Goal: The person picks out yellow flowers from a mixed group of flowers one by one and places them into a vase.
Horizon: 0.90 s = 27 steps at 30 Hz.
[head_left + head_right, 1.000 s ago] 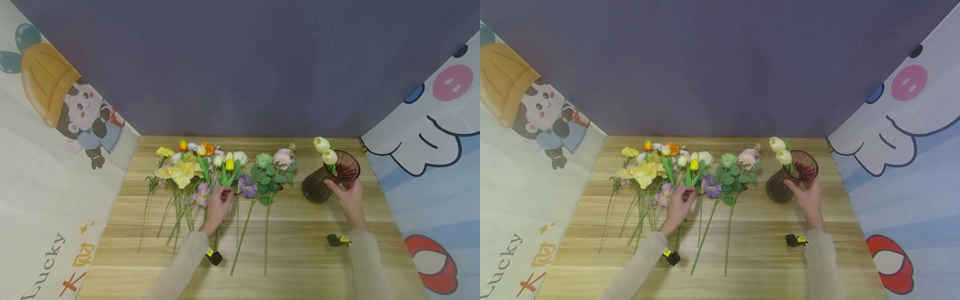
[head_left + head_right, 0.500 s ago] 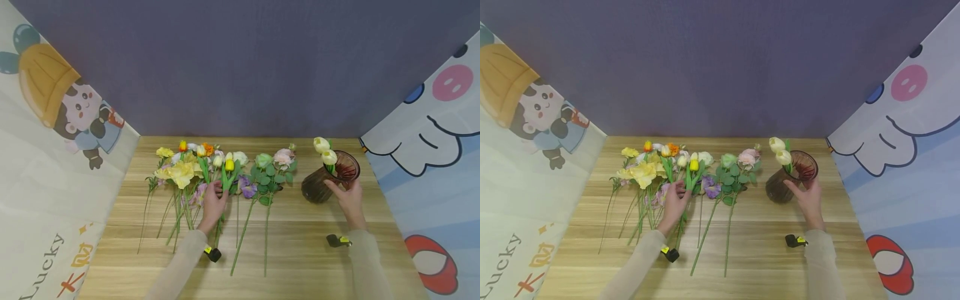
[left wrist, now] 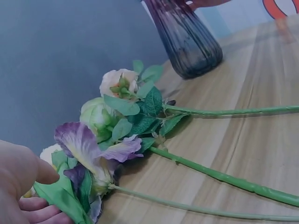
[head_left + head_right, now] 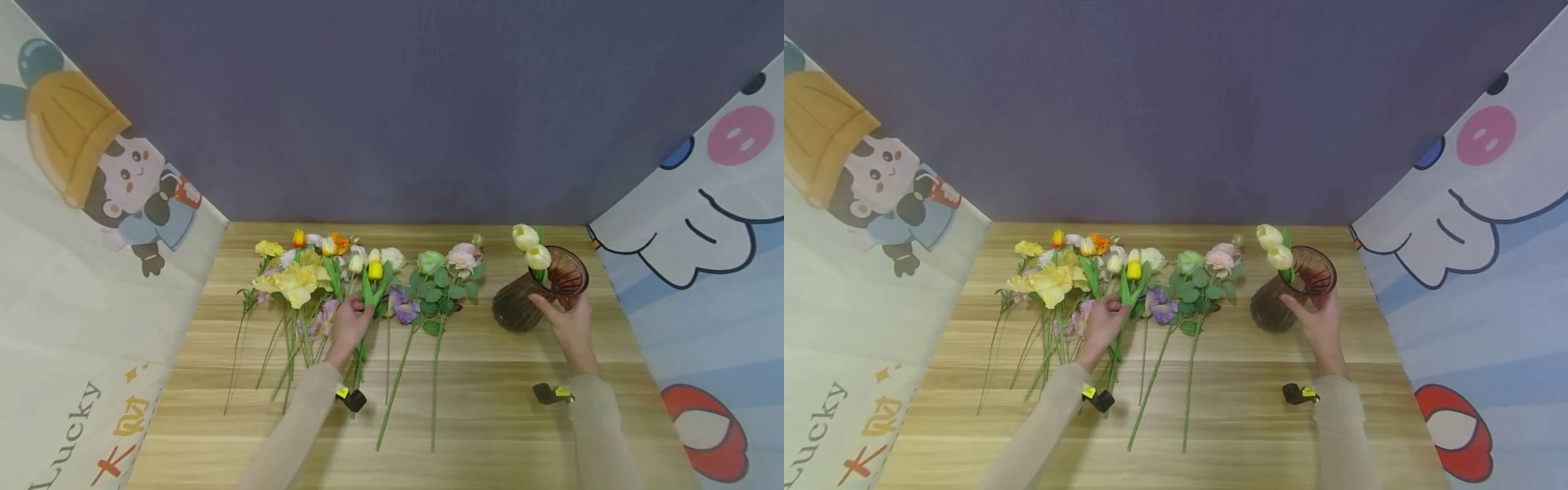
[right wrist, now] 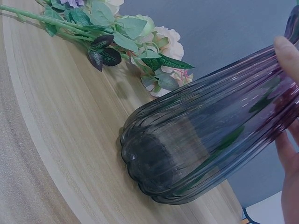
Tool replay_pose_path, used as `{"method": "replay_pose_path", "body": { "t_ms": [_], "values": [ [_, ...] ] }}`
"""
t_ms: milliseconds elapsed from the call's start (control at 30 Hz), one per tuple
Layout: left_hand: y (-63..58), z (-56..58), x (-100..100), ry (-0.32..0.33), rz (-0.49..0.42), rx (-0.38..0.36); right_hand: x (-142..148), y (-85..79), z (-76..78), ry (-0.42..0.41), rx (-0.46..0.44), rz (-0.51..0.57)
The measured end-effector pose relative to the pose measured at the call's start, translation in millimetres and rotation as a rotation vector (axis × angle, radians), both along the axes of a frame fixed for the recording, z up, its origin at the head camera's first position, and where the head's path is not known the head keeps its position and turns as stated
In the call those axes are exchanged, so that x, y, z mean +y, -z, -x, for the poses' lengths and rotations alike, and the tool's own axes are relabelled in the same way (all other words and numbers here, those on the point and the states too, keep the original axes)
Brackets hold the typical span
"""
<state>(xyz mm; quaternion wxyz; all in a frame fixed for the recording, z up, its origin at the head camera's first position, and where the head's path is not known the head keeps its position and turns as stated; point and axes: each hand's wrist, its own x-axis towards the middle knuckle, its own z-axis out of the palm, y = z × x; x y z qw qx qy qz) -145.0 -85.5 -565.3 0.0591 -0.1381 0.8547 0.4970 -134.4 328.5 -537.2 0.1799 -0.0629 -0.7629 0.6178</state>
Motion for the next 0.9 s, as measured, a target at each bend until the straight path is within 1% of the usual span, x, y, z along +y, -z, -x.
{"method": "replay_pose_path", "body": {
  "t_ms": [100,200,367,600,700,900],
  "values": [
    [0.9,3.7,0.9,0.017,0.033,-0.022,-0.6,-0.6,-0.5,-0.003,0.015,0.009],
    [2.1,6.9,1.4,0.034,0.050,-0.027,-0.9,-1.5,-1.3,-0.007,0.016,0.003],
    [2.1,9.3,1.7,0.045,0.038,-0.032,-0.8,-2.4,-1.6,-0.008,0.009,-0.008],
    [0.8,9.5,2.2,0.045,0.027,-0.022,-0.5,-2.4,-1.5,-0.010,-0.003,-0.009],
    [-2.8,8.9,2.1,0.042,0.002,-0.016,-0.6,-2.8,-1.7,-0.013,-0.005,-0.011],
    [-11.8,7.3,0.8,0.028,-0.080,0.009,-0.9,-3.4,-1.4,-0.016,0.003,0.001]
  ]
}}
